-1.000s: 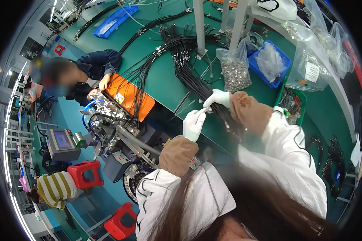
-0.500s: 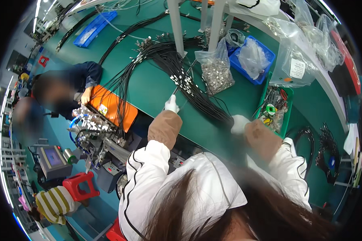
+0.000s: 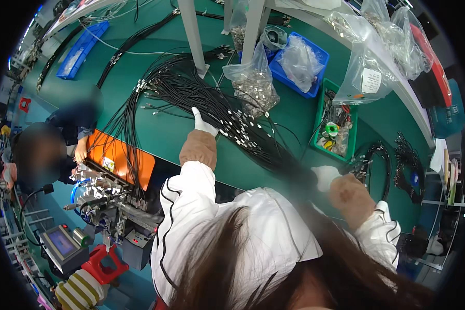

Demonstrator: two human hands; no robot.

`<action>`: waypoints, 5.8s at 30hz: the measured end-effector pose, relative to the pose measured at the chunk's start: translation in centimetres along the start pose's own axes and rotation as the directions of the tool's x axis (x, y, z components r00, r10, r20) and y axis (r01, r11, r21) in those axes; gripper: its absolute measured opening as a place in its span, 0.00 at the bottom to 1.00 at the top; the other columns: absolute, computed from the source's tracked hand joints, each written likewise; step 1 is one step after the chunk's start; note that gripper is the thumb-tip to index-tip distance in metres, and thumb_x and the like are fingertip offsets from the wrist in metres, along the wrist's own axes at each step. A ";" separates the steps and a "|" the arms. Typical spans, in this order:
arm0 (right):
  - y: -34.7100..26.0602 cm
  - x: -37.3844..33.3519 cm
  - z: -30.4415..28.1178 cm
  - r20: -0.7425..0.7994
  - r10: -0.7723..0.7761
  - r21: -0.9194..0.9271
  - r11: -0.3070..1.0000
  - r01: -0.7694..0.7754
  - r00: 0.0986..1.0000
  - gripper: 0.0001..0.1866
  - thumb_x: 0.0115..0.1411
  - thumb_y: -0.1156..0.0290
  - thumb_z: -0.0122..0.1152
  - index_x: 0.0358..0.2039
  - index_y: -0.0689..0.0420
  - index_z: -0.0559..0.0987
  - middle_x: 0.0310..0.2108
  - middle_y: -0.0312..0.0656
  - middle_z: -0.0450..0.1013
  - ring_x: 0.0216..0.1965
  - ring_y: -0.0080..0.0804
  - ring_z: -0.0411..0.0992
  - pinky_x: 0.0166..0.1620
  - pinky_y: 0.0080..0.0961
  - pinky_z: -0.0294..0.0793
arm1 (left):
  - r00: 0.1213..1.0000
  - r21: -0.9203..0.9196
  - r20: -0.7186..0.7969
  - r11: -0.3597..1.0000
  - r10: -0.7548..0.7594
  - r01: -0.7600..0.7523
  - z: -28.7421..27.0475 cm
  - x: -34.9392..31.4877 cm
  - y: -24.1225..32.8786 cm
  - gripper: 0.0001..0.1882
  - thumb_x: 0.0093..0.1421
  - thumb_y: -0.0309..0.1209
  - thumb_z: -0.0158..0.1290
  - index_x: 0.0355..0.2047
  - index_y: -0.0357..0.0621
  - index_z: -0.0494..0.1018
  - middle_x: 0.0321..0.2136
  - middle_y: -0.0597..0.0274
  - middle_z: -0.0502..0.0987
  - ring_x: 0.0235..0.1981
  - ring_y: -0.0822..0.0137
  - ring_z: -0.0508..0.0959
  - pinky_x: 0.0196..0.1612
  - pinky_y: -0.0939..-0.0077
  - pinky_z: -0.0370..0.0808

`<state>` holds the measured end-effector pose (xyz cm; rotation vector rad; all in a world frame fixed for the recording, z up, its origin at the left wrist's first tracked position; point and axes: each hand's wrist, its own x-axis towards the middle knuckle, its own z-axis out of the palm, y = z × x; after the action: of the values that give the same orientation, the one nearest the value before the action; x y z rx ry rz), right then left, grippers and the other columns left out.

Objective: The recorder is organizing and laying out bundles of black wire harnesses on a green workbench in an industrial setting.

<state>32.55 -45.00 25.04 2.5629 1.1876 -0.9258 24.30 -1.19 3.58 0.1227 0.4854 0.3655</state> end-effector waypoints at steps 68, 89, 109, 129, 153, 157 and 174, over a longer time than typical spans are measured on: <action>30.5 -64.8 49.5 -0.343 0.927 0.673 0.355 -0.649 0.151 0.15 0.33 0.79 0.65 0.25 0.48 0.79 0.27 0.36 0.73 0.38 0.43 0.68 0.46 0.38 0.68 | 0.615 0.485 0.531 0.804 -0.583 0.344 24.3 -27.6 -75.3 0.26 0.65 0.57 0.45 0.36 0.46 0.77 0.36 0.59 0.80 0.41 0.60 0.76 0.50 0.60 0.72; 71.0 -83.5 59.0 -0.315 0.913 0.619 0.404 -0.674 0.259 0.16 0.35 0.75 0.66 0.29 0.47 0.81 0.30 0.39 0.76 0.43 0.44 0.70 0.53 0.38 0.67 | 0.833 0.365 0.285 0.857 -0.475 0.364 29.3 -34.7 -114.8 0.27 0.66 0.57 0.43 0.30 0.47 0.77 0.29 0.62 0.79 0.33 0.60 0.78 0.46 0.56 0.75; 108.3 -86.2 56.5 -0.344 0.718 0.375 0.696 -0.612 0.605 0.16 0.41 0.72 0.65 0.34 0.44 0.82 0.30 0.36 0.77 0.42 0.41 0.71 0.46 0.37 0.69 | 0.952 0.236 -0.191 0.930 -0.239 0.281 23.9 -26.8 -134.9 0.34 0.61 0.68 0.37 0.17 0.53 0.70 0.21 0.65 0.76 0.26 0.60 0.75 0.38 0.58 0.74; 134.1 -72.3 51.9 0.018 0.585 0.429 0.728 -0.535 0.811 0.26 0.46 0.72 0.66 0.50 0.48 0.81 0.51 0.45 0.77 0.53 0.44 0.74 0.55 0.36 0.74 | 0.786 0.669 -0.571 0.689 0.236 0.279 14.5 -25.3 -142.2 0.29 0.62 0.55 0.45 0.47 0.43 0.73 0.42 0.57 0.78 0.48 0.53 0.75 0.57 0.59 0.69; 134.6 -68.9 56.4 -0.497 0.600 0.418 0.799 -0.433 0.627 0.37 0.64 0.40 0.45 0.66 0.50 0.65 0.68 0.45 0.57 0.71 0.44 0.49 0.69 0.63 0.37 | 0.595 -0.090 0.243 -0.629 -0.766 -0.773 27.2 -30.8 -174.7 0.58 0.43 0.68 0.59 0.66 0.47 0.56 0.67 0.51 0.56 0.68 0.51 0.54 0.66 0.50 0.54; 131.0 -73.4 60.4 -0.756 0.426 0.348 0.904 -0.248 0.497 0.32 0.61 0.43 0.51 0.61 0.47 0.72 0.63 0.44 0.64 0.68 0.46 0.56 0.68 0.64 0.40 | 0.453 -0.221 0.547 -0.643 -0.704 -0.733 24.4 -33.6 -174.3 0.25 0.60 0.33 0.44 0.59 0.47 0.66 0.58 0.56 0.70 0.58 0.51 0.69 0.54 0.49 0.67; 132.9 -71.6 58.0 -0.633 0.433 0.376 0.897 -0.235 0.642 0.36 0.61 0.39 0.50 0.65 0.43 0.66 0.68 0.45 0.57 0.71 0.47 0.49 0.66 0.71 0.38 | 0.525 -0.118 0.379 -0.603 -0.762 -0.789 27.2 -33.4 -172.9 0.48 0.50 0.51 0.61 0.65 0.38 0.57 0.63 0.47 0.62 0.64 0.48 0.61 0.64 0.50 0.58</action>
<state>68.24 -201.84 8.52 3.3399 0.6470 0.0407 64.06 -174.83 7.23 2.9256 -0.8221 -0.1179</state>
